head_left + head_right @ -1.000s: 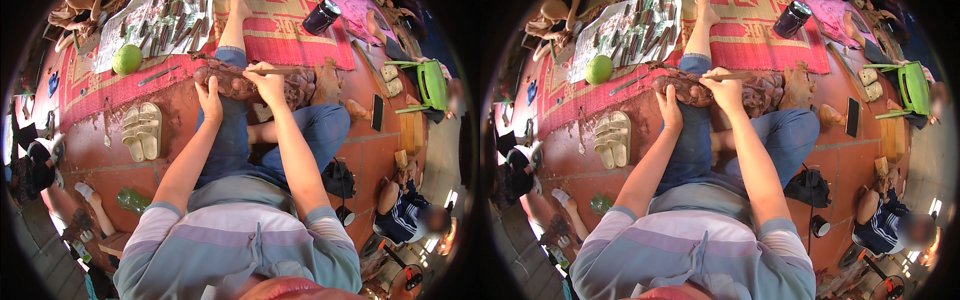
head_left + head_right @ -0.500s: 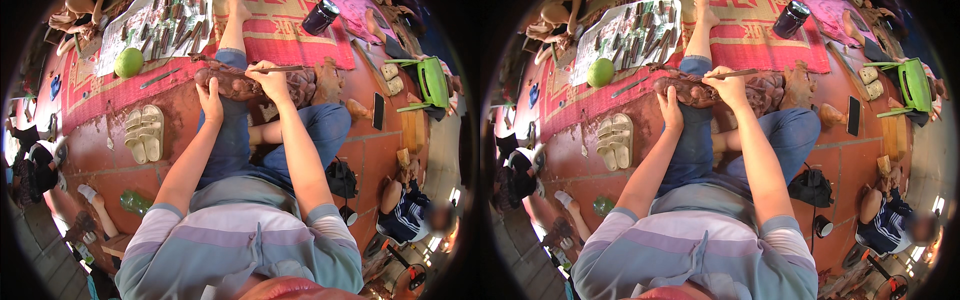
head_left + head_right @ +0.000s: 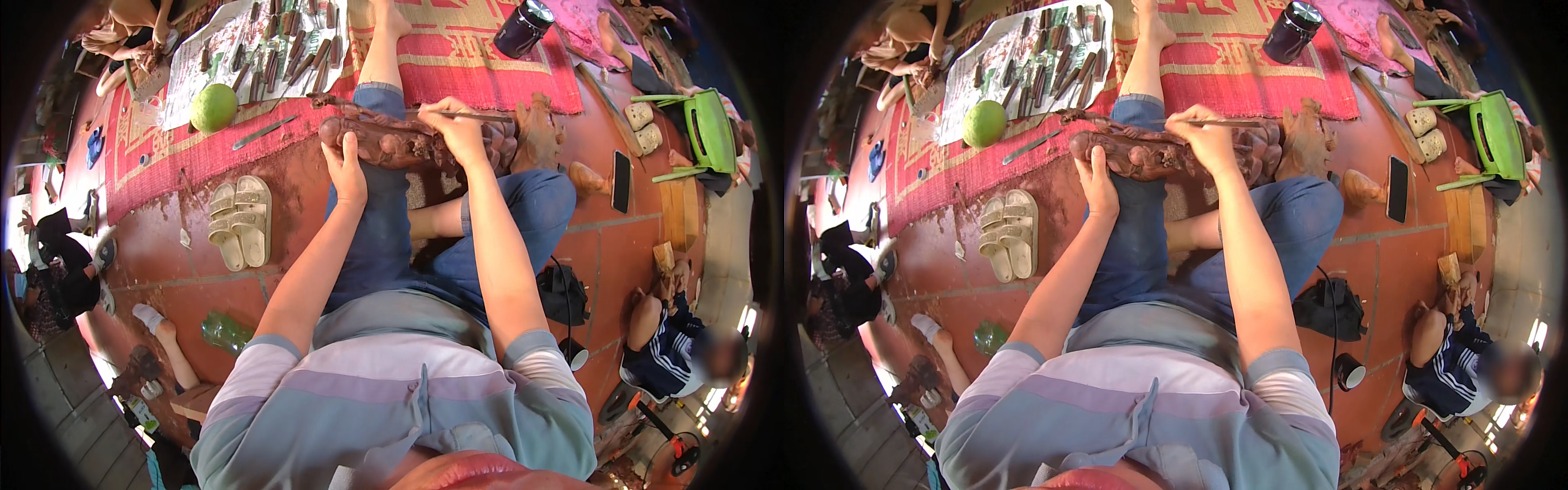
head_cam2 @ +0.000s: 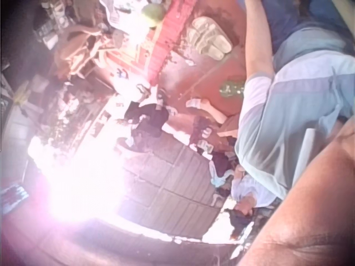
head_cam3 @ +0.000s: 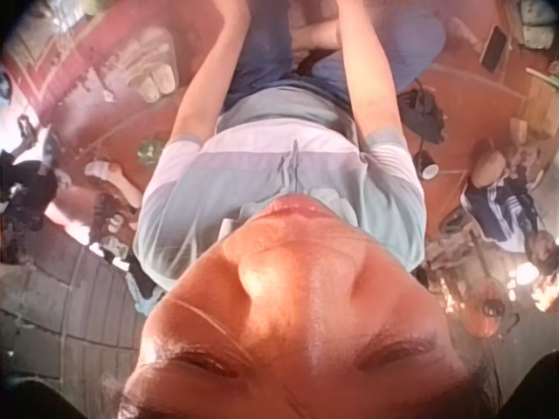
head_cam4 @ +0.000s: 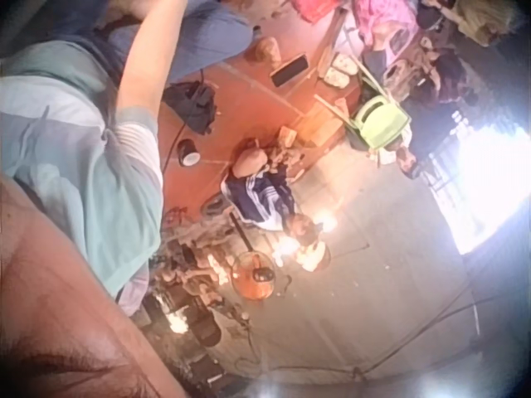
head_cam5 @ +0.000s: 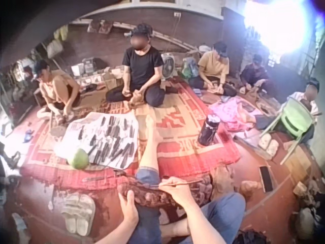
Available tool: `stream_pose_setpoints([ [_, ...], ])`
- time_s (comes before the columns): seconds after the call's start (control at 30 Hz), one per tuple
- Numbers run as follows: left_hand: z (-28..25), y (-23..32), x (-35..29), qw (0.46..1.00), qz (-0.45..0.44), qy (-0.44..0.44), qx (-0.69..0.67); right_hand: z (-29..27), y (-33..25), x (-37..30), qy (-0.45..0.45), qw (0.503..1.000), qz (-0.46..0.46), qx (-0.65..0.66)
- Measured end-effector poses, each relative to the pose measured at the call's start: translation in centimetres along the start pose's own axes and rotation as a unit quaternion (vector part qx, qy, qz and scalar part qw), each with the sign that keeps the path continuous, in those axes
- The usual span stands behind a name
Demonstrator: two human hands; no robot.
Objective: The person sits on a mat and carves a large, dark piece of wood using a small knife. They hold the wood with their left hand and use the knife in their right hand to remove shavings and shape the surface. The person rotates the wood to access different areas and continues carving throughout the clip.
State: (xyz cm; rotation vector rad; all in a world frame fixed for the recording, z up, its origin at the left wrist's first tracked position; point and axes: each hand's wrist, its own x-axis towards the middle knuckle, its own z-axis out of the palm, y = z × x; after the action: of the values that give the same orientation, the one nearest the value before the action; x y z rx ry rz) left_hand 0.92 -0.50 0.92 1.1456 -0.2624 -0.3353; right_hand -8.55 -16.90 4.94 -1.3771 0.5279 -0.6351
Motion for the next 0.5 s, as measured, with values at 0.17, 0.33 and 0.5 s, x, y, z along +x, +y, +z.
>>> stream_pose_setpoints([
  [0.17, -0.2, 0.4, 0.2, 1.000, -0.022, -0.001, 0.021, 1.7, 0.1, -0.2, -0.049, 0.995, -0.012, -0.084],
  [0.33, 0.1, 0.2, 0.0, 1.000, -0.004, -0.004, 0.005, 0.7, 0.1, 0.4, -0.072, 0.995, 0.014, -0.067],
  [0.5, 0.1, 0.4, 0.0, 1.000, -0.017, 0.000, 0.014, 0.4, -0.3, 0.3, -0.001, 0.998, 0.020, 0.057],
])
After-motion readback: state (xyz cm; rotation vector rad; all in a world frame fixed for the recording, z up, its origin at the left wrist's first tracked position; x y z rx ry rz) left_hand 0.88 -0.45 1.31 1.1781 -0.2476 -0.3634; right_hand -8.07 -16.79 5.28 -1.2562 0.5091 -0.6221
